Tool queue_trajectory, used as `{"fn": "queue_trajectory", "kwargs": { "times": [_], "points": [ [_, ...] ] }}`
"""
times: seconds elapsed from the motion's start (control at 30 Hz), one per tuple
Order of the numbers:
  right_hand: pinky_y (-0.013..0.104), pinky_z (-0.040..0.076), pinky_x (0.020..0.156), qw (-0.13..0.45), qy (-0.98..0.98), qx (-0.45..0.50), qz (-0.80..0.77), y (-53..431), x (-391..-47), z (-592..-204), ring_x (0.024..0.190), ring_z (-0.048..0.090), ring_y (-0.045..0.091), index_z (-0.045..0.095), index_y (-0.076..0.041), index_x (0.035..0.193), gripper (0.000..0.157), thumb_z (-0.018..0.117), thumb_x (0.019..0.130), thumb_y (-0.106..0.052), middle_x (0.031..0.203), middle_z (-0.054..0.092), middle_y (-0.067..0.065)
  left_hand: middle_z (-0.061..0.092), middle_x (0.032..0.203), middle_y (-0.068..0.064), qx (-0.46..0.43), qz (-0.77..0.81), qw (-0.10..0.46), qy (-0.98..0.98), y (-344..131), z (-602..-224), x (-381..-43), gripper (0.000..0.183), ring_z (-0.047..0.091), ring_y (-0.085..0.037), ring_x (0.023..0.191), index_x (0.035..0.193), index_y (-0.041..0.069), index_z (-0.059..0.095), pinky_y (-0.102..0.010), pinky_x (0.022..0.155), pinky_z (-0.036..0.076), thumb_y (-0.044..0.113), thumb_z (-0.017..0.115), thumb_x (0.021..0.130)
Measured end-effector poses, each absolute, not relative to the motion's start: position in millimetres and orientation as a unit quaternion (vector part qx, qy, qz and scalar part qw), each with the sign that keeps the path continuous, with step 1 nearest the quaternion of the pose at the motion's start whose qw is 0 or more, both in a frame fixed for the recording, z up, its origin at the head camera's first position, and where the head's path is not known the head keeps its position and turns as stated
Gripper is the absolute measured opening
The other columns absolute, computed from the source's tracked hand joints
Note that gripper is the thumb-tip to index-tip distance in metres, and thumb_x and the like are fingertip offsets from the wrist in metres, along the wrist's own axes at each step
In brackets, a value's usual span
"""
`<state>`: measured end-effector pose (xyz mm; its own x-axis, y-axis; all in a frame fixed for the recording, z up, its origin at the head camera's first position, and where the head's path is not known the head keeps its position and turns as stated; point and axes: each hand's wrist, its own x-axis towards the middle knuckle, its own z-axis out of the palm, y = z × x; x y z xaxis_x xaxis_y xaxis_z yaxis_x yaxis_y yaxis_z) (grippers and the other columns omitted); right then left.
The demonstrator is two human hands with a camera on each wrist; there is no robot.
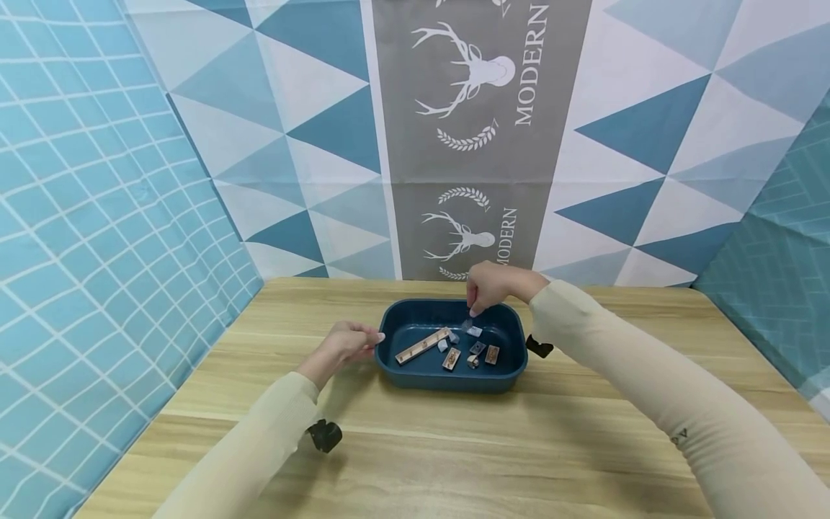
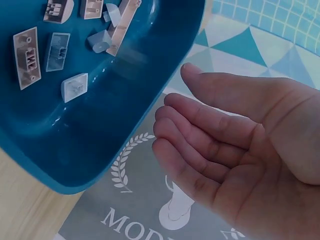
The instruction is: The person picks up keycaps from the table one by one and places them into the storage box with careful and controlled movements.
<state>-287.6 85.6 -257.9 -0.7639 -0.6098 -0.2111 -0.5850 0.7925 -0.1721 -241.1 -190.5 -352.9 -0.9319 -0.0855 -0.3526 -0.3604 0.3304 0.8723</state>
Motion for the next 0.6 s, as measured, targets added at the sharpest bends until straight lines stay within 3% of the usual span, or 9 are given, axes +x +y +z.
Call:
{"fn": "queue_trajectory", "kwargs": {
  "times": [0.3,0.6],
  "points": [
    [0.033,0.059,0.076,0.109,0.940,-0.320,-0.040,102.0,-292.7,-262.1,0.084,0.066,0.018,0.075,-0.005,0.094,0.016,0.073,0.084,-0.018,0.096,0.073,0.009,0.056,0.103,-0.008,-0.144,0.559,0.123,0.807,-191.2,-351.5,-241.4,0.026,0.057,-0.009,0.079,0.115,-0.003,0.060,-0.021,0.074,0.058,0.009,0.064,0.091],
    [0.036,0.059,0.075,0.075,0.945,-0.316,-0.048,132.1,-301.3,-268.0,0.087,0.068,0.024,0.074,-0.002,0.098,0.021,0.072,0.085,-0.017,0.098,0.074,0.013,0.057,0.109,-0.010,-0.143,0.557,0.124,0.809,-191.1,-351.3,-240.2,0.027,0.057,-0.011,0.085,0.116,-0.003,0.060,-0.021,0.076,0.058,0.010,0.063,0.092]
  ]
}}
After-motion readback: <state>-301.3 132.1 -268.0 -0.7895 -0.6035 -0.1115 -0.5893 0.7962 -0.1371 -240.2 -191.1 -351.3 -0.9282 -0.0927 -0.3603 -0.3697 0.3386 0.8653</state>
